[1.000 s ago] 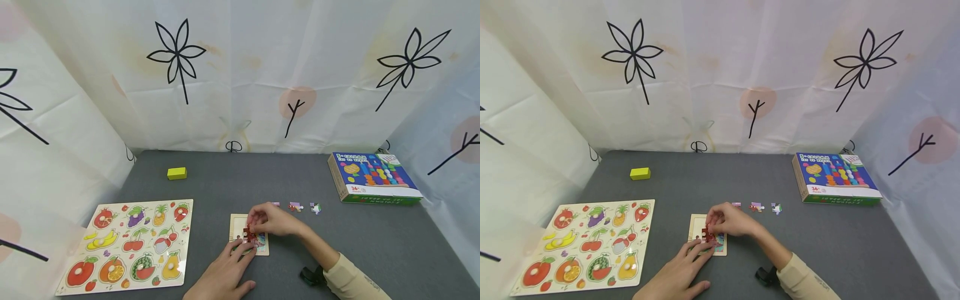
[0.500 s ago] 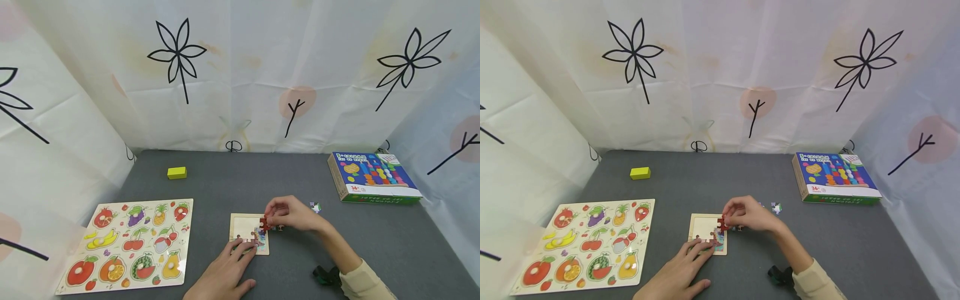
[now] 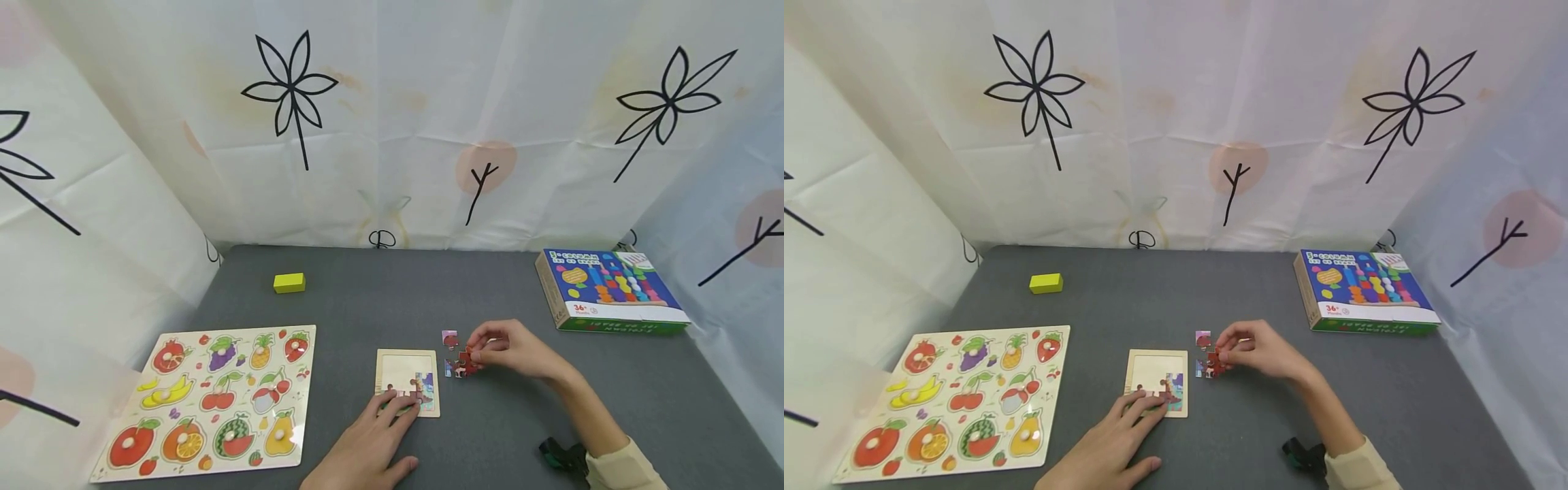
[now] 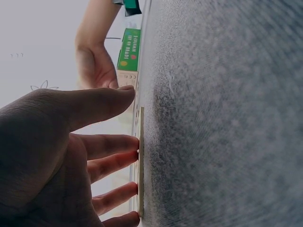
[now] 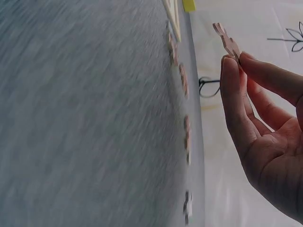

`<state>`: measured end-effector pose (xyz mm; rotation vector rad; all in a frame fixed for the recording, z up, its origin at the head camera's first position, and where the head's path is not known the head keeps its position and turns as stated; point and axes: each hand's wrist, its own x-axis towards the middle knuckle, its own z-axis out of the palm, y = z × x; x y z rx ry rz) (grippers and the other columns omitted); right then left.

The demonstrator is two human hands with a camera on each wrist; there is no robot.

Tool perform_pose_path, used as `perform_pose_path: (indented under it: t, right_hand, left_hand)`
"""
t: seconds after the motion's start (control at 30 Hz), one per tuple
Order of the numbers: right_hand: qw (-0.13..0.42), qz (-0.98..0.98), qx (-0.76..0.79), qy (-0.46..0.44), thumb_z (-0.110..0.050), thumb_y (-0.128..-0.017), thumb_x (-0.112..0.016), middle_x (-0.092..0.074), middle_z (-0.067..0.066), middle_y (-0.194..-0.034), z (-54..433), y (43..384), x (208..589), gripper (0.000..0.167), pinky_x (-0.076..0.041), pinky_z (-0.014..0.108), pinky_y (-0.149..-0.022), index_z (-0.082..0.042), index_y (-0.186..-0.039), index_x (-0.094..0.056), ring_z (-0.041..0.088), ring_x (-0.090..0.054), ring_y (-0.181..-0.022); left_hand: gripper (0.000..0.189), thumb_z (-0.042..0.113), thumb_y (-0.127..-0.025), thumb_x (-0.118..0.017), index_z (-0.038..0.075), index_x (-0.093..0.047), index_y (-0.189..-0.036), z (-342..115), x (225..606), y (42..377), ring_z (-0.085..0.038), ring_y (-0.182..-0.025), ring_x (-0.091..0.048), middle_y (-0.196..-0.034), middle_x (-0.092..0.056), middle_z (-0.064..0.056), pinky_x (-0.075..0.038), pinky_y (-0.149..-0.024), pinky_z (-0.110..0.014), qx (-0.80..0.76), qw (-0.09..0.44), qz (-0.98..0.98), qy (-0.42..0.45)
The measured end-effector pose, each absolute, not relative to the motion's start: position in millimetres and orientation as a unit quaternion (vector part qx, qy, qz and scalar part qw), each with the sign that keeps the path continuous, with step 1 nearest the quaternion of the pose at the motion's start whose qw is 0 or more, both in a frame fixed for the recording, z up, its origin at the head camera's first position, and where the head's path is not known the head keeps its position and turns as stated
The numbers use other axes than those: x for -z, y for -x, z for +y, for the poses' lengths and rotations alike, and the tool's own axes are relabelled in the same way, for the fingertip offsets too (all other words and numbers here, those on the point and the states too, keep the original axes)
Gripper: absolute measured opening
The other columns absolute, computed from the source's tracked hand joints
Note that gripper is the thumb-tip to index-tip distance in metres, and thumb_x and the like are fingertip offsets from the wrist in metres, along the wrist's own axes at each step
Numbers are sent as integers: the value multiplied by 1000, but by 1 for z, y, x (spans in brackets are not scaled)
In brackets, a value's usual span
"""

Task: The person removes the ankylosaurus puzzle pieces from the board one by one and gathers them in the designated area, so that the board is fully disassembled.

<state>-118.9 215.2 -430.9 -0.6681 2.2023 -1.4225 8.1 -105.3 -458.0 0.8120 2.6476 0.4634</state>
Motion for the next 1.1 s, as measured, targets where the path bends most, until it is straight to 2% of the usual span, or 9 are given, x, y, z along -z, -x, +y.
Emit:
perform_pose_path:
  t: [0.33, 0.57, 0.7, 0.83, 1.1]
  right_hand:
    - [219, 798, 509, 235, 1, -101, -72, -72, 20, -98, 236, 121, 443, 18, -66, 27, -77, 12, -115, -69, 5, -73, -83]
    - [217, 818, 479, 234, -1, -101, -72, -74, 19, -98, 240, 122, 445, 18, -60, 20, -72, 10, -114, -72, 1, -69, -80]
    - [219, 827, 464, 231, -2, -101, -71, -75, 18, -98, 240, 122, 445, 18, -58, 19, -69, 10, -115, -73, 0, -67, -78]
    - [222, 830, 459, 225, -1, -101, -71, -76, 18, -98, 239, 122, 445, 18, -59, 20, -68, 10, -114, -74, 0, -68, -77]
    - [234, 823, 474, 206, 0, -101, -71, -76, 20, -99, 238, 121, 447, 19, -65, 26, -70, 12, -115, -73, 4, -73, -78]
  left_hand:
    - [70, 57, -101, -71, 25, -52, -160, -105, 458, -9, -28, -155, -43, -169, -43, 11, -54, -117, -51, -163, 159, 931, -286]
    - [70, 58, -101, -71, 26, -52, -160, -104, 458, -8, -27, -155, -41, -169, -43, 12, -54, -118, -51, -169, 180, 929, -275]
    - [69, 58, -101, -71, 25, -53, -160, -105, 459, -9, -27, -154, -42, -169, -44, 11, -53, -119, -50, -168, 171, 929, -281]
    - [69, 58, -102, -70, 24, -53, -159, -106, 459, -10, -28, -154, -43, -168, -44, 10, -52, -120, -49, -167, 156, 929, -292]
    - [69, 57, -102, -71, 24, -53, -160, -105, 459, -10, -28, -154, -43, -168, -44, 10, -52, -120, -50, -170, 162, 929, -286]
